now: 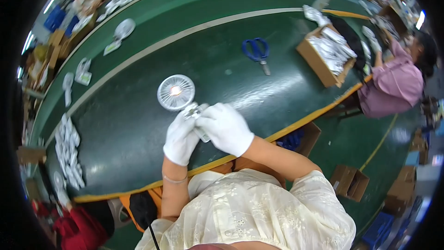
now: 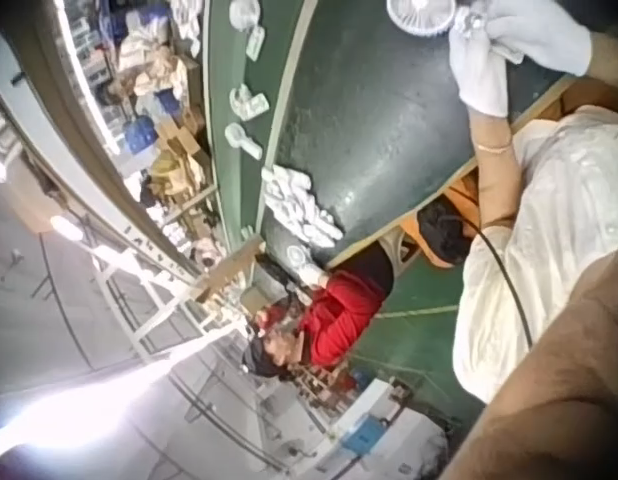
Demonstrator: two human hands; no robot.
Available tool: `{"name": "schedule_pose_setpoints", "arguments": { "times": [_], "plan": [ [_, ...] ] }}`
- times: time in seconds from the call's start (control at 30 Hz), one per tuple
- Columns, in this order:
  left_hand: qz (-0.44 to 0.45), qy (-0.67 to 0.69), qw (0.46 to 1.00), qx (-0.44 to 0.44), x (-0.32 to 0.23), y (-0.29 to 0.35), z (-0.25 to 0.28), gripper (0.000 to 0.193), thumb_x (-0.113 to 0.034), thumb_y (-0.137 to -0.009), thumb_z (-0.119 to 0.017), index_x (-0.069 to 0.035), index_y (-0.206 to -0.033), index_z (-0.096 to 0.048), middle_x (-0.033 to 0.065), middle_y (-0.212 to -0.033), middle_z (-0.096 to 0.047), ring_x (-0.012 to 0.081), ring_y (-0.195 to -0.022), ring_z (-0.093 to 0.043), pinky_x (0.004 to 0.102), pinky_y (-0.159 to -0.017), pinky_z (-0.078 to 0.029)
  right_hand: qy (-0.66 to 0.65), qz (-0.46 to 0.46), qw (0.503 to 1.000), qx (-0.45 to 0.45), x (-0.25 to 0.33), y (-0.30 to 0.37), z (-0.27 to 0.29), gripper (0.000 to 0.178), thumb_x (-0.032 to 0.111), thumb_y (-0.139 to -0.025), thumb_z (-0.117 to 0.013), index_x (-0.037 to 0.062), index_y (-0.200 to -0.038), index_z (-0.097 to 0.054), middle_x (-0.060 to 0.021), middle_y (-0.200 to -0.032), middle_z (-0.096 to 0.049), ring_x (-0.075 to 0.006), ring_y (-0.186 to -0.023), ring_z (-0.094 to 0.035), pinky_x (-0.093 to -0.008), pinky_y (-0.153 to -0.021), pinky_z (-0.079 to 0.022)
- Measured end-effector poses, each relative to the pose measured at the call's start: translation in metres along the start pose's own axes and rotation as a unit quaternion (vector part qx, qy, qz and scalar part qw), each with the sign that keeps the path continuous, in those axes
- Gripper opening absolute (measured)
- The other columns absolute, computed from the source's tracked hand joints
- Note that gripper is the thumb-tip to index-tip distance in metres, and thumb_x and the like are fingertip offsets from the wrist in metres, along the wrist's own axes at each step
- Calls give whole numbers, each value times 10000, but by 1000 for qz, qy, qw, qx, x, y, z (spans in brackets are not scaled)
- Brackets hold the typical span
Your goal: The person puts on gloves, tests and assembles handheld fans by fitting components and plastic casings together, and rests their hands on the table.
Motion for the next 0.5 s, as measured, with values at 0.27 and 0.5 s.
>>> {"name": "schedule_pose_setpoints", "arguments": {
  "times": [0.27, 0.5],
  "plan": [
    [-8, 16, 1000, -24, 0, 3, 2, 339, -65, -972, -509, 38, -1294, -485, 202, -1256, -591, 352, -1172, -596, 509, -1015, -489, 119, -67, 984, -115, -72, 5, 90, 253, 21, -792, -644, 87, -1032, -688, -120, -992, -667, -344, -949, -636, -419, -836, -521],
    [3, 9, 1000, -13, 7, -1, -8, 353, -48, -967, -496, 25, -1313, -475, 200, -1270, -587, 362, -1178, -597, 504, -1005, -501, 269, -390, 864, -172, -281, 58, 245, 395, 374, -928, -615, 32, -1111, -691, -208, -1114, -692, -389, -1049, -651, -443, -923, -509]
  ]
}}
Point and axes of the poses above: each hand's wrist, its own y-axis away from the middle knuckle, its own z-axis out of the back of the hand, x = y × z, the point moved 4 cm from there along -y, towards the middle knuckle
